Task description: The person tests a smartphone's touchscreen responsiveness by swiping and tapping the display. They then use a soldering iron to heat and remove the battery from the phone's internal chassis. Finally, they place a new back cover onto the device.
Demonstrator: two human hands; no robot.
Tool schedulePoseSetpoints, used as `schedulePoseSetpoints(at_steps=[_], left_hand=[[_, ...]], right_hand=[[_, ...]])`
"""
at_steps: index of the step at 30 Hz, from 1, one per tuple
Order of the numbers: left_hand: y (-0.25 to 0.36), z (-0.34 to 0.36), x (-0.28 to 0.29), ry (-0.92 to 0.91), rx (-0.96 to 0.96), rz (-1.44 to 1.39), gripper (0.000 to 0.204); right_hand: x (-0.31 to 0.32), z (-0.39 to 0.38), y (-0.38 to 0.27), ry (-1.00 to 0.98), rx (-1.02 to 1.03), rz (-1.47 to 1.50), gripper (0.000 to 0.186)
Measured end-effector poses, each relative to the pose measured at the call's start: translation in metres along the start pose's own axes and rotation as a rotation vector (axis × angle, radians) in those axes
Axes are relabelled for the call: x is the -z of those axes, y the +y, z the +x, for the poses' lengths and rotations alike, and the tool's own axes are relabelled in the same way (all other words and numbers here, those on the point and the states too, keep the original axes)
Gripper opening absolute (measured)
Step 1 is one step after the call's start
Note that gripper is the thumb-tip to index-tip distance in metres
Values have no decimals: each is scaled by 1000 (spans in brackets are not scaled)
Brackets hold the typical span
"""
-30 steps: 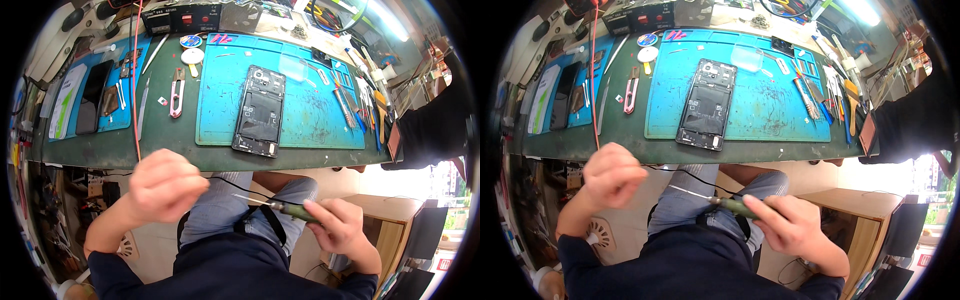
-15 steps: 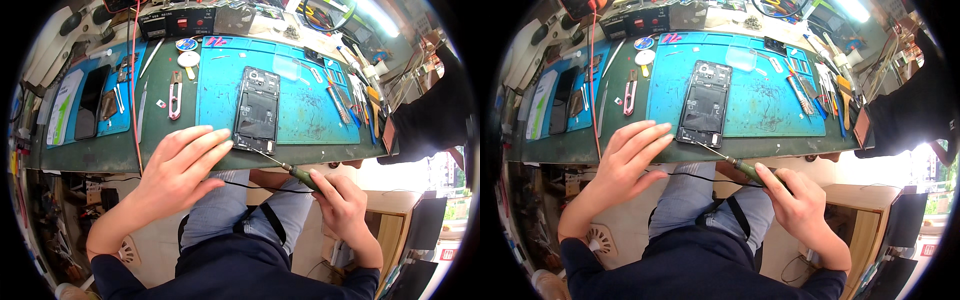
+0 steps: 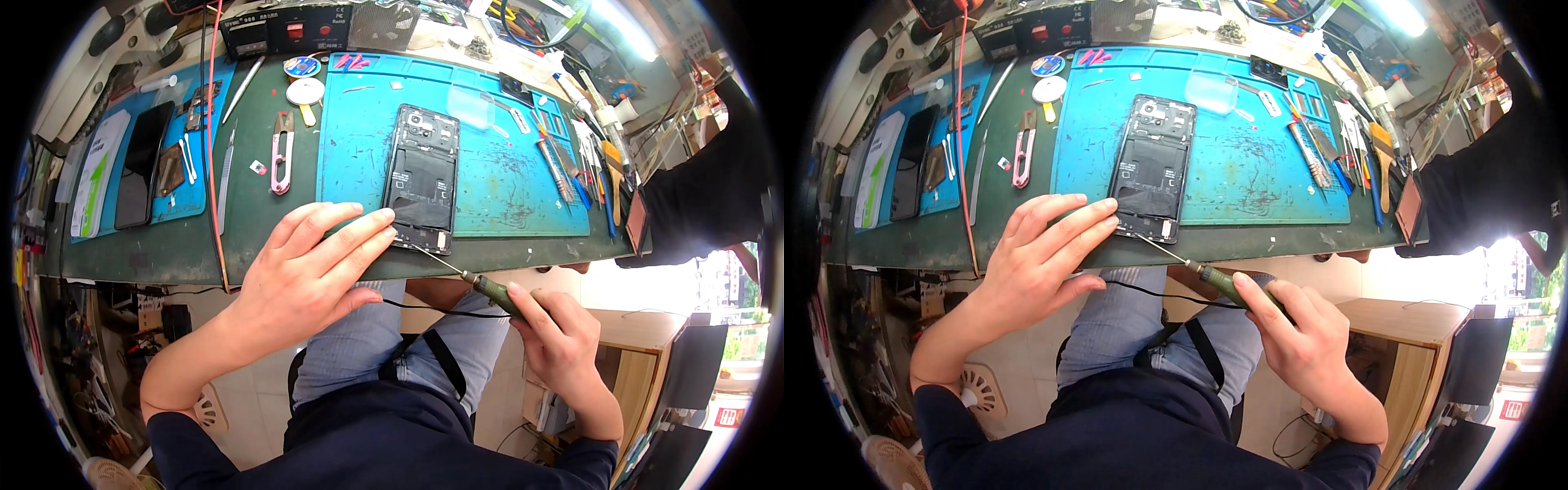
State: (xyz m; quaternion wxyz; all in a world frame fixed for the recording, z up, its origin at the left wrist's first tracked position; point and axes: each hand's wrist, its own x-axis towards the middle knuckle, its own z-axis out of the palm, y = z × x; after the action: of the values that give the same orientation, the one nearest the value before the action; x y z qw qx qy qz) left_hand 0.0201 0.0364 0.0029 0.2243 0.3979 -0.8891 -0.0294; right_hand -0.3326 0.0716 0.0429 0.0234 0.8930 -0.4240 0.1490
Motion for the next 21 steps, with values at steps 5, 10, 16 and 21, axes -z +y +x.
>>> schedulePoseSetpoints(at_steps=[5,10,16,21], left_hand=[[0,0,-1,5,-3,11,72],[0,0,0,11,-11,22,71],[0,-1,-2,10,-5,39,70],[0,-1,-2,14,-9,49,69]], right_hand=[[1,3,-3,-4,1,2,67],[4,2,-4,5,-2,-53,67],[9,4,-7,-28,7,-80,71],[11,5,-6,-39,16,-80,72]])
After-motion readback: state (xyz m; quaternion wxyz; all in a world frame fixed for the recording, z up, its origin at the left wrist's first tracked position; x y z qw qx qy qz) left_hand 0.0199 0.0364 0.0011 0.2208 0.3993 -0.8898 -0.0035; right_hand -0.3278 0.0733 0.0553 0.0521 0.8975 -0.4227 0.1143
